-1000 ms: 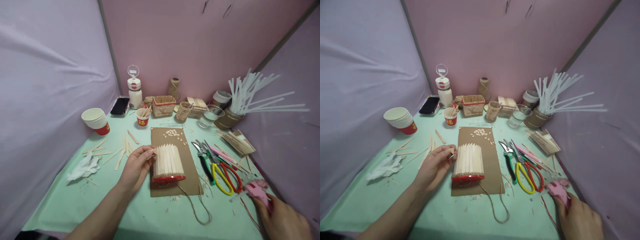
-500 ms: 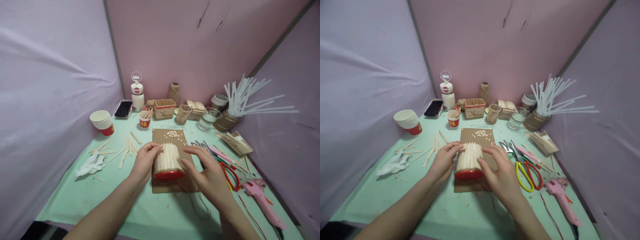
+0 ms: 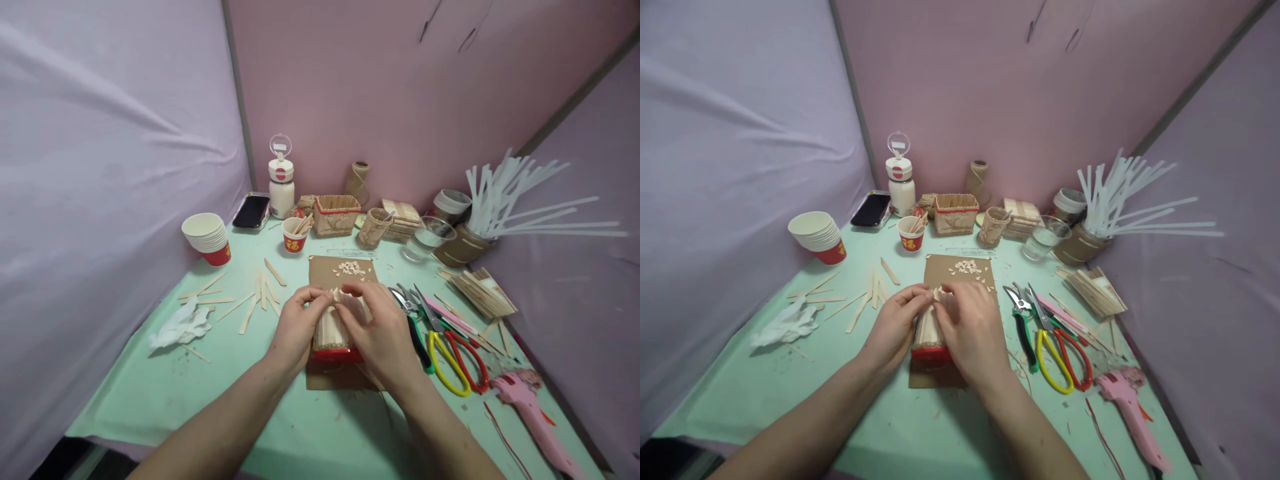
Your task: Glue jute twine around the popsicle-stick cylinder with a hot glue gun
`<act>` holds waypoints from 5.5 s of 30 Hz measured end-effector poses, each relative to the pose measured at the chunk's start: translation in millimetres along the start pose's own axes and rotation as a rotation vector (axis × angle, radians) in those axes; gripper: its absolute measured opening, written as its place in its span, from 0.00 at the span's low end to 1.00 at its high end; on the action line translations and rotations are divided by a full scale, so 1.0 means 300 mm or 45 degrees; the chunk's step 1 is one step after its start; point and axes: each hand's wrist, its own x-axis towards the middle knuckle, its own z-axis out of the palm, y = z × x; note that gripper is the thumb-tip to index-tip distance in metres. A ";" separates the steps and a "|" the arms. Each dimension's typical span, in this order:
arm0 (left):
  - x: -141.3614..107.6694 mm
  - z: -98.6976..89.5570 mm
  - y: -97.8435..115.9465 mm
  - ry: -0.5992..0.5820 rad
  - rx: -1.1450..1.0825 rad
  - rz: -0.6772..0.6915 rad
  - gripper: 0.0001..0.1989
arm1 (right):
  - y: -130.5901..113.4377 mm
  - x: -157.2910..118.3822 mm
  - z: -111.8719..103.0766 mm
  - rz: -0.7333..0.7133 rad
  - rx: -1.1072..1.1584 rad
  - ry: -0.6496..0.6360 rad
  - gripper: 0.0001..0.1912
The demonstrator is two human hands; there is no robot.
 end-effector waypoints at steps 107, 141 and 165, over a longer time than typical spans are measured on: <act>0.100 -0.055 -0.021 -0.427 0.162 -0.013 0.12 | 0.184 -0.079 -0.091 0.300 0.656 -0.740 0.54; 0.111 -0.073 0.065 -0.577 0.907 0.500 0.10 | 0.126 -0.119 -0.017 0.171 0.340 -0.413 0.50; 0.102 -0.061 0.063 -0.543 1.010 0.522 0.10 | 0.129 -0.125 -0.016 0.156 0.320 -0.402 0.50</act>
